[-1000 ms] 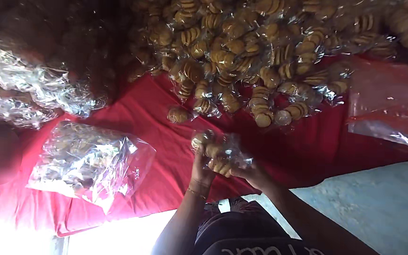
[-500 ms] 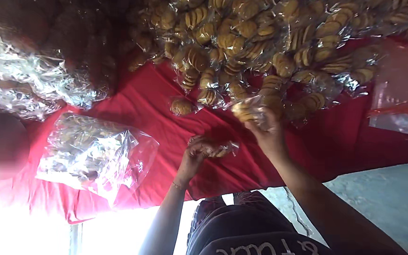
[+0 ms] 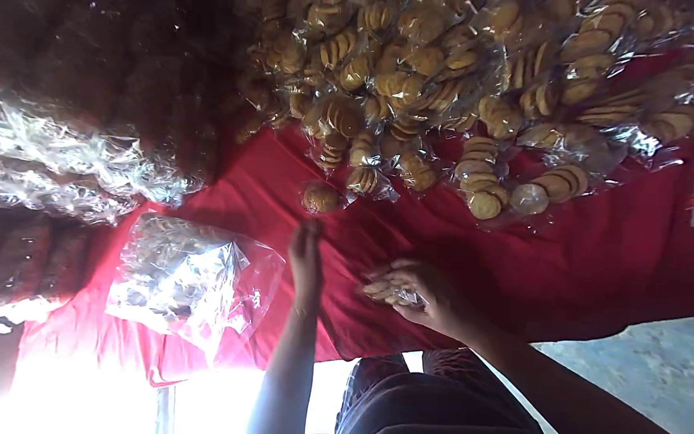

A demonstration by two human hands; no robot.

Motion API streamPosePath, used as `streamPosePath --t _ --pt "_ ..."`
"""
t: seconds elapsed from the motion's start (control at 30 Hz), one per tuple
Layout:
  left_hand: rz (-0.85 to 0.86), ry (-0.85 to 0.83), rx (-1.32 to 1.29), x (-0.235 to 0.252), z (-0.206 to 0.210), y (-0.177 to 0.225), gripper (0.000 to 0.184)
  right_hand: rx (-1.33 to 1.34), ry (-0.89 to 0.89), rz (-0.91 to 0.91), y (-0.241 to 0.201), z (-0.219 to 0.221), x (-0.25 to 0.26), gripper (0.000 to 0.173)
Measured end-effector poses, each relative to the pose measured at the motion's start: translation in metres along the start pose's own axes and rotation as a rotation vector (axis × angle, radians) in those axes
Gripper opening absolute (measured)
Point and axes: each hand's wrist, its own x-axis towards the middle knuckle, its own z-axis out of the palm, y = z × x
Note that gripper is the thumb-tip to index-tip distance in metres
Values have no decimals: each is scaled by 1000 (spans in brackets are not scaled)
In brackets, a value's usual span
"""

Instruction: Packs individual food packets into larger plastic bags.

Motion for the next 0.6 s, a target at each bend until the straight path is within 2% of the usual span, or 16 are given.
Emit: streamPosePath --t 0.03,0.07,0.1,0.17,0.23,0.3,0.33,0.4,0.43,0.53,0.57,0.6 --pt "19 -14 210 34 -9 0 25 15 -26 -14 2 -1 -3 46" --pt "85 -114 409 68 -16 -5 24 39 -65 -21 3 -3 -6 44" --pt "144 -266 543 100 -19 -13 25 68 -113 -18 4 -6 -6 43" --pt "132 -595 718 144 -13 -20 41 132 -207 7 2 -16 -5 42" --pt "3 -811 852 153 -5 -7 68 178 -247 43 -1 -27 -10 45" --pt "-159 -965 921 135 2 5 95 229 -269 100 -4 -36 -19 50" --pt "-182 -987 913 122 2 6 89 271 -292 130 -7 -42 -20 51" --pt "-157 -954 763 88 -3 9 44 369 -364 182 -13 -52 -22 54" --pt "-164 -919 617 69 -7 12 32 417 -392 197 -16 -56 -22 55" --pt "-211 -663 -188 12 -7 6 9 499 -383 165 -26 -57 -20 56" --pt "-200 -603 -345 -3 3 5 12 476 -356 126 -29 -55 -20 53" --pt "-167 -561 -385 -14 14 4 15 422 -326 77 -32 -52 -18 49"
